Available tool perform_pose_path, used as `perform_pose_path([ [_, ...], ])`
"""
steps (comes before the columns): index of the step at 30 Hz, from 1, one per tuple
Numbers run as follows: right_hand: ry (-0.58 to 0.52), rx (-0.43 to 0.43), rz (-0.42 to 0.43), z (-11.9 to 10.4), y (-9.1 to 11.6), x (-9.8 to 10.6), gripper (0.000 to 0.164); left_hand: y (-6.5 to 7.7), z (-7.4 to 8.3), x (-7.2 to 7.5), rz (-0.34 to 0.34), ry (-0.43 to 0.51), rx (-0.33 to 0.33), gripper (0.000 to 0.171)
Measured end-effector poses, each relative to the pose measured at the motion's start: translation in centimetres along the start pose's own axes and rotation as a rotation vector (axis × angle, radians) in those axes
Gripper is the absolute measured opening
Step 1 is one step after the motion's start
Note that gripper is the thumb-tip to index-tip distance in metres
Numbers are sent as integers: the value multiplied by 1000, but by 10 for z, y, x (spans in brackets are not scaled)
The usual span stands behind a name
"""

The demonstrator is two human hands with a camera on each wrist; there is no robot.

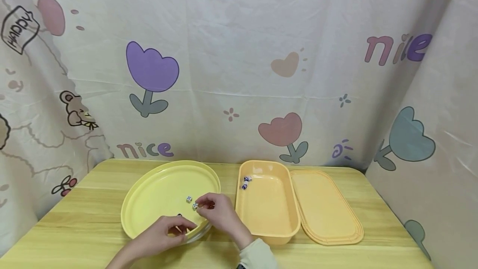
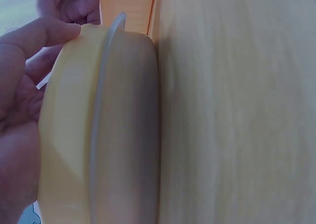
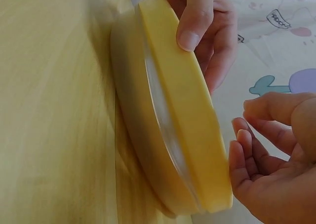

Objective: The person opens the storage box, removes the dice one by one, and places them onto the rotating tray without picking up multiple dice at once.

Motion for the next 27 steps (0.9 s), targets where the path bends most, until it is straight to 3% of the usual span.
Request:
perform_pose_path([
  [7,10,2,-26,-9,1,8,17,0,0,0,0,5,-7,20],
  [10,51,-5,-1,-16,0,25,19,0,-1,-1,-3,14,-6,20],
  [15,123,-38,122,-23,-5,67,16,0,-1,0,3,11,-5,20],
  [21,108,-99,212,-5,-7,110,13,0,-2,0,-2,16,20,19],
  [27,99,-156,187,24,-7,124,13,0,-3,-1,-9,22,21,18],
])
Point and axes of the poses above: each hand's wrist, its own y-axis away from the middle knuckle, its own x-axis out of the back of the hand, z = x × y, the point moved 9 cm from there along -y, towards the middle knuckle, and after that the axes turned 13 degrees about -z, right-handed, at the moved point
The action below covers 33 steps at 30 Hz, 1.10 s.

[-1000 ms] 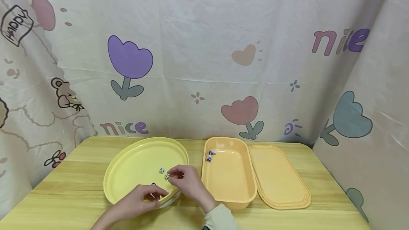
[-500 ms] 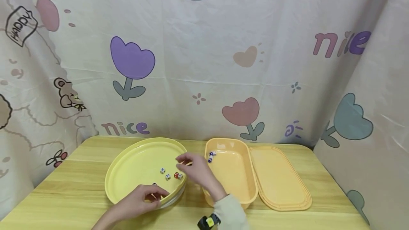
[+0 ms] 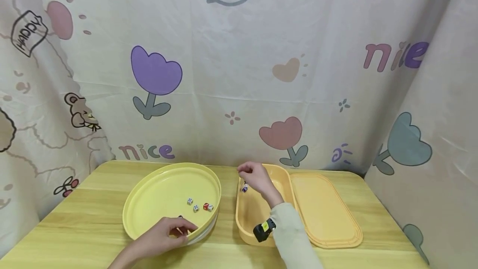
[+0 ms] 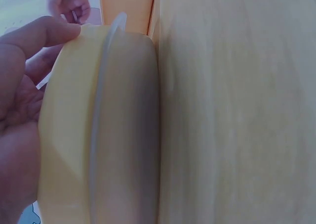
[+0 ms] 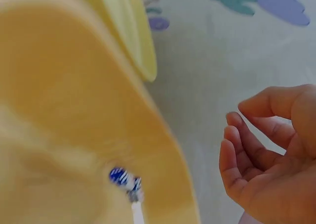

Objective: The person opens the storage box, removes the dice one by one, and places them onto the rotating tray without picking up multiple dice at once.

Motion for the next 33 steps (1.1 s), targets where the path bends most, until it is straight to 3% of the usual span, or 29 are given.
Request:
perform_pose_path([
  [9,32,-110,-24,46,-11,3,14,1,-3,-3,-2,8,-11,17],
  [16,61,-173,-74,66,-14,1,14,1,-4,-3,-1,5,-4,17],
  [26,-16,-207,-193,103,-8,-11,12,-1,-3,-6,8,-27,-45,16],
  [33,-76,-213,-170,112,-13,-11,14,1,-3,-1,17,-35,-23,15],
])
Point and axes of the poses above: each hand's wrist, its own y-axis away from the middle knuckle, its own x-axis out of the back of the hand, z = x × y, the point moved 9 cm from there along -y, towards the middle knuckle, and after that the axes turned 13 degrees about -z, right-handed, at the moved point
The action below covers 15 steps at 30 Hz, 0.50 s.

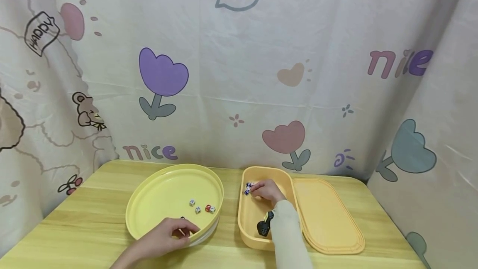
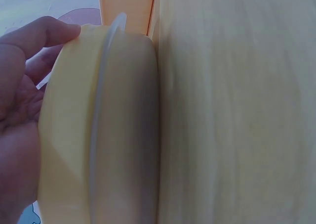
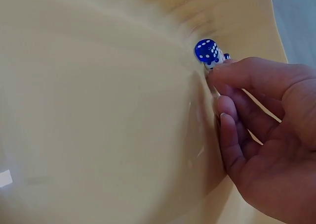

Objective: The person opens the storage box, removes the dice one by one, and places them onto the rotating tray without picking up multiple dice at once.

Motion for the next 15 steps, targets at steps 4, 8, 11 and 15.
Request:
perform_pose_path([
  [4,-4,5,11,-1,0,-1,15,-1,-1,0,-6,9,21,16],
  [8,-7,-7,38,-1,-1,-2,15,-1,-1,0,-6,4,27,16],
  [11,-13,-22,71,-1,-1,-2,14,-2,-2,1,-7,10,34,16],
  [15,-9,-32,84,-3,-2,-5,15,-2,-2,1,-9,18,36,17],
])
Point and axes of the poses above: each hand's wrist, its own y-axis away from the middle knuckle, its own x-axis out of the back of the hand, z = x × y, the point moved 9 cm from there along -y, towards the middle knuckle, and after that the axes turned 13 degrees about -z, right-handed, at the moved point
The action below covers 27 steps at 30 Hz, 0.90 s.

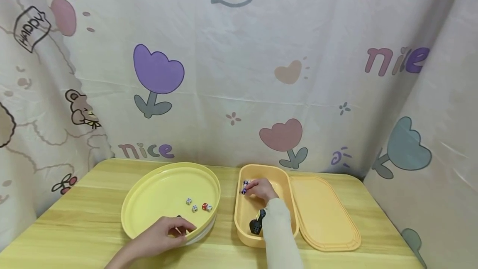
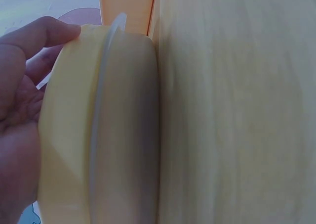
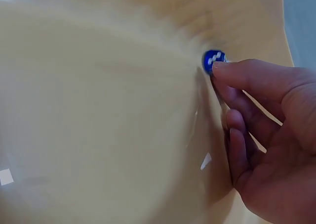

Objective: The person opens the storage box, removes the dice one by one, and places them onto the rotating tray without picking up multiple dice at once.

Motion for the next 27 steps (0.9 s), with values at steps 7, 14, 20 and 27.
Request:
perform_pose_path([
  [7,18,-15,-21,-5,-1,-7,18,1,2,1,2,15,-4,18],
  [14,41,-63,-17,-2,0,-6,13,1,4,0,4,4,-10,18],
  [20,40,-67,-2,1,-1,-4,12,1,5,0,7,2,-14,18],
  [27,16,-28,-15,-2,-1,-3,11,1,5,0,9,-4,-19,18],
])
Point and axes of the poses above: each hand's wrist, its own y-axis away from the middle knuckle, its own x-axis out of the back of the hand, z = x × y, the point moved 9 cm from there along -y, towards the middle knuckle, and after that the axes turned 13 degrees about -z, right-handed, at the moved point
